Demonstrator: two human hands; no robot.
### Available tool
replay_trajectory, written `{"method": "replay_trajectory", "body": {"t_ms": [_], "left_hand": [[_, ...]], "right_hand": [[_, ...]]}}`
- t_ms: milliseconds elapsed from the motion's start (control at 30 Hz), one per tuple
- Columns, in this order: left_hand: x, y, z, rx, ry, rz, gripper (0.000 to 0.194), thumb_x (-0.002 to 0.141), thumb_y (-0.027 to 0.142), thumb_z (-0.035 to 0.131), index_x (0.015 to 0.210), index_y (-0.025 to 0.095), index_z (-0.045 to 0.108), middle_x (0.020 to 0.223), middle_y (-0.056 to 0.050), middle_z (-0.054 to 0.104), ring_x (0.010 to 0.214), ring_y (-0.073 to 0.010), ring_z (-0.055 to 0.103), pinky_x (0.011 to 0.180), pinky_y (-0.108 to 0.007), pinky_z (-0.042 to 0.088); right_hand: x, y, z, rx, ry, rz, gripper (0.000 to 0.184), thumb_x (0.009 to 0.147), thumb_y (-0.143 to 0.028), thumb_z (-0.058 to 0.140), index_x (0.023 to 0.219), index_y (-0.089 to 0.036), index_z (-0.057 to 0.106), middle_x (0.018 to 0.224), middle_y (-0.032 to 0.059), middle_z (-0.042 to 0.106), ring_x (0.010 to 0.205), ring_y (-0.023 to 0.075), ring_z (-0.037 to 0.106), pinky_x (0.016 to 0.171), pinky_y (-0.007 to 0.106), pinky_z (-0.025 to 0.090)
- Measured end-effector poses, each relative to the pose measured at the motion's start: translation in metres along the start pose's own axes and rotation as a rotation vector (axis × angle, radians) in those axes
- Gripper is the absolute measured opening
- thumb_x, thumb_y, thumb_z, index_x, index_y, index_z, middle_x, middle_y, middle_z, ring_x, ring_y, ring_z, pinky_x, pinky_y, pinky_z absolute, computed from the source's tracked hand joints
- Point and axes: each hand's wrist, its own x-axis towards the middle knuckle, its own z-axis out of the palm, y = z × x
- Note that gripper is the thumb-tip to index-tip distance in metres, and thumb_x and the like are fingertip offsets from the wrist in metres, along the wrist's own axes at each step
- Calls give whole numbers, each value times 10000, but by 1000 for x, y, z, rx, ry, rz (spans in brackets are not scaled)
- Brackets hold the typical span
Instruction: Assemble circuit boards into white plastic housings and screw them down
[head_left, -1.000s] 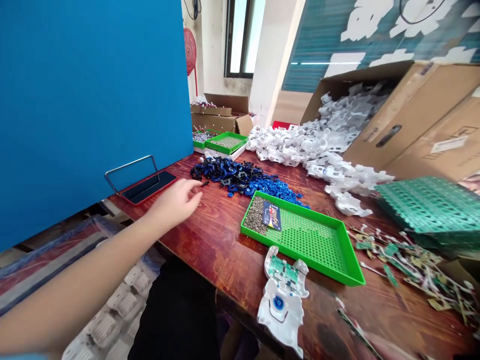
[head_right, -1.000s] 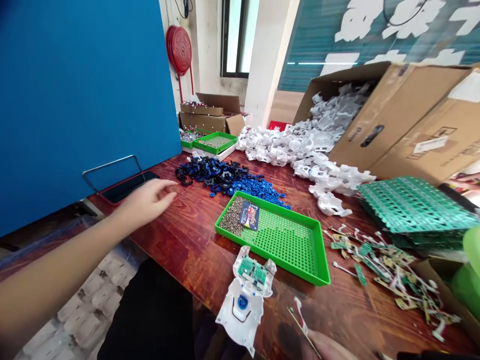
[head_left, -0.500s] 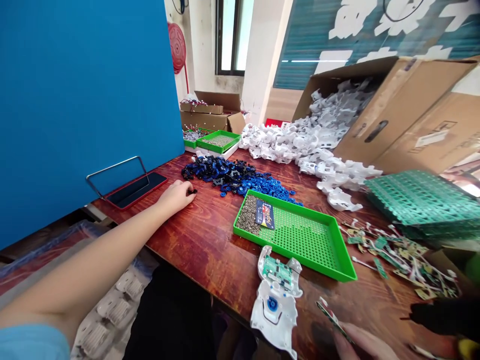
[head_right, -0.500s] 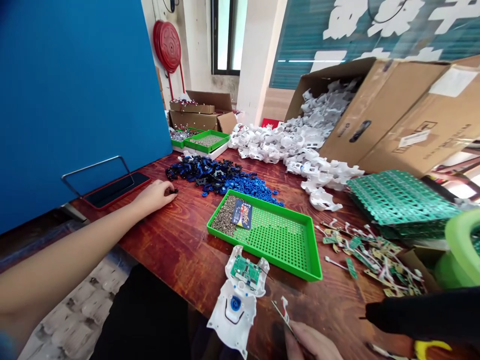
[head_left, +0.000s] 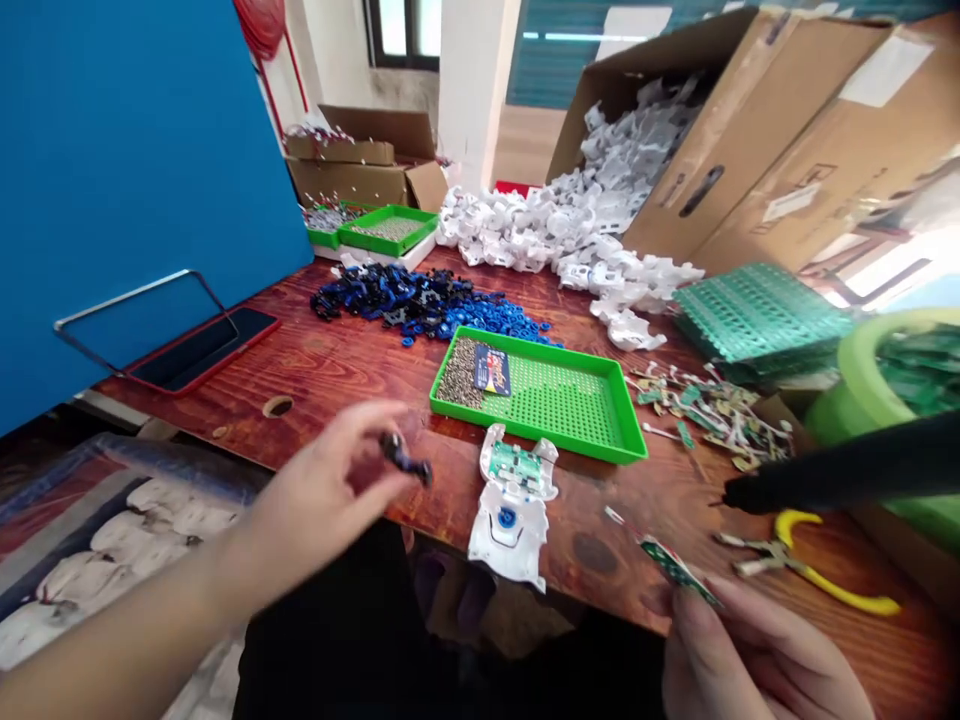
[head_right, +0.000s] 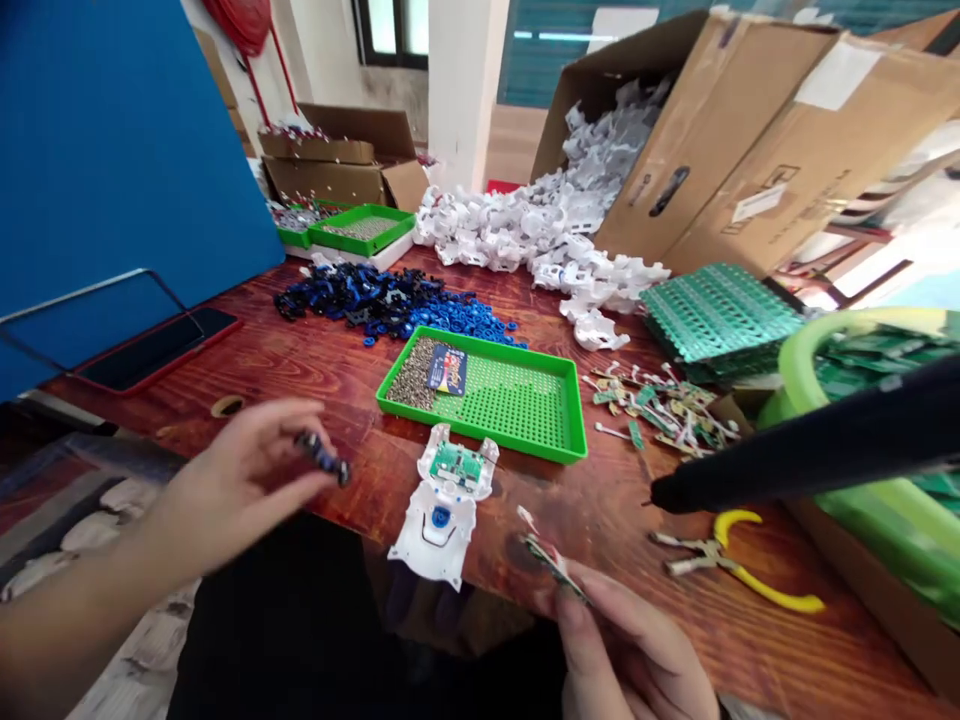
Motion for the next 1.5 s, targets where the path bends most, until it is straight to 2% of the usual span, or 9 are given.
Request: {"method": "replay_trajectory", "body": {"t_ms": [133, 233, 333, 433, 600, 867, 1033, 1300, 1500], "left_hand": [[-49, 43, 19, -471, -356, 81, 187, 841, 224, 616, 1002, 316, 644, 955, 47, 701, 889, -113, 657, 812, -168, 500], [-58, 57, 32, -701, -526, -98, 212, 850, 208, 597, 1023, 314, 658, 1002, 47, 722, 934, -114, 662, 857, -174, 500], [-59, 62, 42, -897, -532, -320, 180, 820, 207, 628, 992, 260, 623, 961, 29, 729, 912, -121, 675, 829, -188, 528], [-61, 63, 47, -892, -478, -372, 120, 794, 214, 654, 910, 238, 637, 878, 33, 730, 825, -117, 684, 752, -175, 546], [-65, 61, 48, -734, -428, -249, 198, 826, 232, 619, 1002, 309, 670, 979, 58, 723, 915, -117, 670, 835, -177, 522], [-63, 64, 45, -656, -528, -143, 196, 881, 241, 536, 1025, 271, 666, 989, 23, 693, 908, -123, 650, 817, -194, 518], [-64, 64, 43, -631, -549, -74, 294, 896, 232, 521, 1145, 342, 630, 975, 46, 679, 912, -107, 635, 814, -170, 494], [-66, 66, 42, -598, -597, -178, 270, 872, 355, 566, 1124, 354, 663, 956, 42, 717, 939, -158, 654, 822, -200, 511], [-67, 66, 40, -628, -576, -257, 240, 845, 355, 603, 1064, 314, 692, 992, 35, 734, 922, -172, 669, 830, -224, 520]], "right_hand": [[-6, -26, 10, 91, -344, 22, 206, 797, -111, 666, 963, -232, 676, 878, 40, 717, 687, 149, 682, 615, 242, 586], [-5, -33, 14, 131, -700, 43, 345, 829, -37, 586, 1047, -299, 641, 946, 12, 713, 836, 135, 685, 708, 209, 577], [-4, -32, 12, 120, -858, 6, 367, 815, -17, 585, 1053, -295, 620, 968, 7, 684, 896, 122, 654, 773, 212, 553], [-5, -29, 5, 70, -890, 17, 320, 808, -27, 600, 1012, -273, 620, 939, 7, 646, 889, 109, 623, 775, 206, 530], [-8, -25, -5, 56, -895, 15, 357, 818, -4, 569, 1053, -271, 603, 949, 9, 629, 907, 108, 608, 777, 213, 515], [-6, -23, -6, 100, -889, 24, 377, 814, 4, 570, 1052, -285, 616, 967, -12, 656, 911, 95, 620, 800, 199, 521], [-5, -25, -6, 108, -948, 116, 320, 809, -37, 607, 1007, -287, 630, 933, -14, 664, 887, 101, 632, 792, 206, 530], [-7, -24, -10, 151, -918, 276, 197, 825, -107, 620, 940, -261, 664, 880, 22, 629, 814, 125, 638, 735, 232, 528], [-7, -25, -12, 62, -916, 108, 295, 811, -35, 593, 995, -261, 640, 882, 19, 657, 829, 122, 628, 724, 222, 524]]}}
